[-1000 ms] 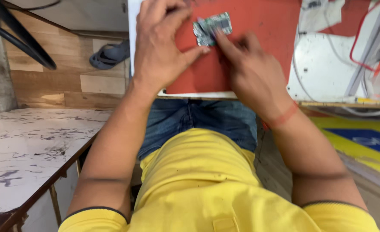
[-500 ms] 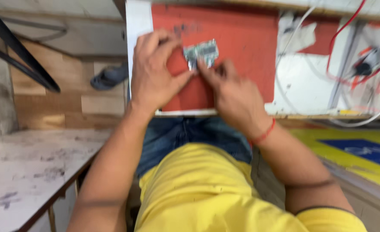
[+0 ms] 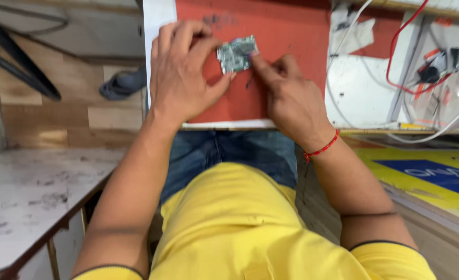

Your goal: The person uses a hot air gun to heat a small circuit board placed on a red mat, then uses a purple pen-like tool to scrape and clean the board's surface. The person repeatedly heats and scrapes different areas of the board.

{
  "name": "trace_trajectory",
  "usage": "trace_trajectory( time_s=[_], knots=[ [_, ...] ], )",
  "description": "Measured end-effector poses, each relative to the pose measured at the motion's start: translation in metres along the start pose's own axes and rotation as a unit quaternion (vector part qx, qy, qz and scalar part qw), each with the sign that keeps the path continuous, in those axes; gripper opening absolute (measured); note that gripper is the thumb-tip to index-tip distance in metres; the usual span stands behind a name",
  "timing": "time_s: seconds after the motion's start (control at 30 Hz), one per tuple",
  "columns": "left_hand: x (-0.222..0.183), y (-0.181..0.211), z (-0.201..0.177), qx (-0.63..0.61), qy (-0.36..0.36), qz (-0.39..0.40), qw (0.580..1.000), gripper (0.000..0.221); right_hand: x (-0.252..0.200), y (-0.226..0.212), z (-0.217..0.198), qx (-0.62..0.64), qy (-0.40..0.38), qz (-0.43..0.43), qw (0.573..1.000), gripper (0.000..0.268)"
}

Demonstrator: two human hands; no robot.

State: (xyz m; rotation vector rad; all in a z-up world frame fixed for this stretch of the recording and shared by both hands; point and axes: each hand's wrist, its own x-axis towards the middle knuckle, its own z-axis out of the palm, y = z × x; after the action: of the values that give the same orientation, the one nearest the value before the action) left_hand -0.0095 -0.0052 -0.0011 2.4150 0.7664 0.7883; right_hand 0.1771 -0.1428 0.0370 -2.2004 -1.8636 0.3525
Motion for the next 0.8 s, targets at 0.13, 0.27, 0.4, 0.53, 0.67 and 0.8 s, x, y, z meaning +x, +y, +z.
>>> trace_trajectory(
  time_s=[0.13,0.27,0.4,0.53,0.67,0.8],
  knots=[
    [0.019,-0.001,-0.001,0.009,0.02,0.013,1.0,0.048,0.015,-0.005,-0.016,0.016,0.003,0.005,1.0,0.06],
    [0.0,-0.006,0.004,-0.002,0.013,0.006,1.0,0.043,0.013,-0.01,-0.013,0.034,0.008,0.008,0.999,0.056],
    [0.001,-0.011,0.01,0.006,0.015,0.01,1.0,0.044,0.018,-0.006,-0.014,0.004,0.016,0.027,1.0,0.056],
    [0.002,-0.004,0.005,0.003,0.017,0.013,1.0,0.044,0.007,-0.015,-0.021,0.05,0.02,0.018,0.998,0.057],
    [0.008,-0.007,0.001,0.012,0.014,0.004,1.0,0.043,0.016,-0.011,-0.015,0.049,0.048,-0.007,0.998,0.051],
    [0.011,0.007,-0.005,-0.004,0.01,0.014,1.0,0.042,0.004,-0.012,-0.013,0.026,0.008,-0.008,1.0,0.058]
  ],
)
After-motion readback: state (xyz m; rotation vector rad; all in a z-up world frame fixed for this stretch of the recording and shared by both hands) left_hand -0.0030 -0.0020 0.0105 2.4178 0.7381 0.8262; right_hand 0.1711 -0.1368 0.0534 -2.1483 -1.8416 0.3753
